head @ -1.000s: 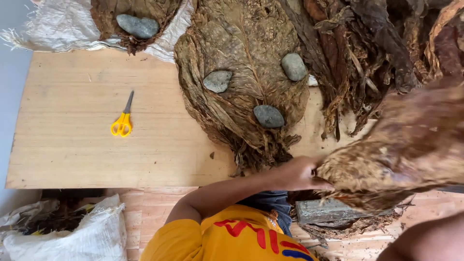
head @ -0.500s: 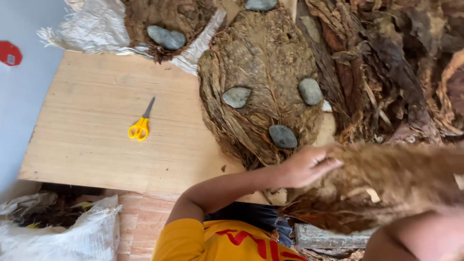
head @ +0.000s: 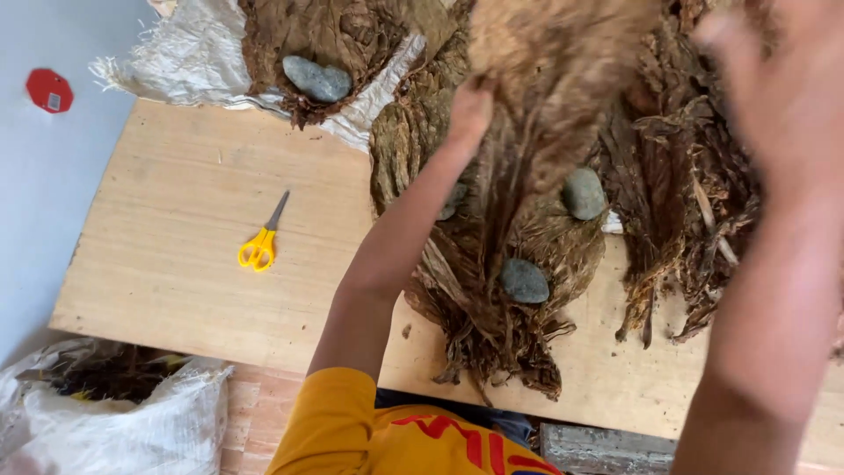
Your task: The person places several smooth, grey rocks onto a large, dried brown leaf spread on a wooden table. They adjust the rocks and the leaf's position with both hands, occasionally lifting the leaf to reposition it. A pair of yellow scissors is visible on the table but is not used.
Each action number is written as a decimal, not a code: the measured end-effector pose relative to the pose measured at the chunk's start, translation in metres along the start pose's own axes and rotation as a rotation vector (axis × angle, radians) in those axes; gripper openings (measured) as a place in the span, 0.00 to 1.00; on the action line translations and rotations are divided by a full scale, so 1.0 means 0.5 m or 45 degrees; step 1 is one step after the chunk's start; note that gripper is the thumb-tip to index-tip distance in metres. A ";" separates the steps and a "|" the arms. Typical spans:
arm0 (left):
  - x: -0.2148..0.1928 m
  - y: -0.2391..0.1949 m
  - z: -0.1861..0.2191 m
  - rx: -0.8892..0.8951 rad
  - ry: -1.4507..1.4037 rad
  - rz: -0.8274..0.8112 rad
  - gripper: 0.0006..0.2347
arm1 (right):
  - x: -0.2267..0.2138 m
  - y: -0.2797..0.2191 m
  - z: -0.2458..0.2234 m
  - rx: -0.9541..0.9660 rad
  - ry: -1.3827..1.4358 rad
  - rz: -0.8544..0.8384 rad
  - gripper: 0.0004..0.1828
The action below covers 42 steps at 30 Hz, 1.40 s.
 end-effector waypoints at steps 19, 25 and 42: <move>-0.063 -0.018 -0.073 0.162 0.235 -0.141 0.29 | 0.433 -0.292 -0.008 1.290 1.233 0.249 0.17; -0.094 -0.087 -0.138 0.542 0.240 -0.521 0.39 | 0.392 -0.339 -0.058 1.342 1.655 0.373 0.34; -0.119 -0.359 -0.150 0.825 1.049 0.245 0.29 | 0.388 -0.486 -0.169 1.667 1.672 0.462 0.44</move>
Point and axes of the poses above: each hand's wrist, its own y-axis towards the middle knuckle, its own x-axis out of the palm, z = x × y, the point moved 7 cm from there along y, towards the middle knuckle, and after that the axes turned 12 degrees about y, right-handed, at the moved point
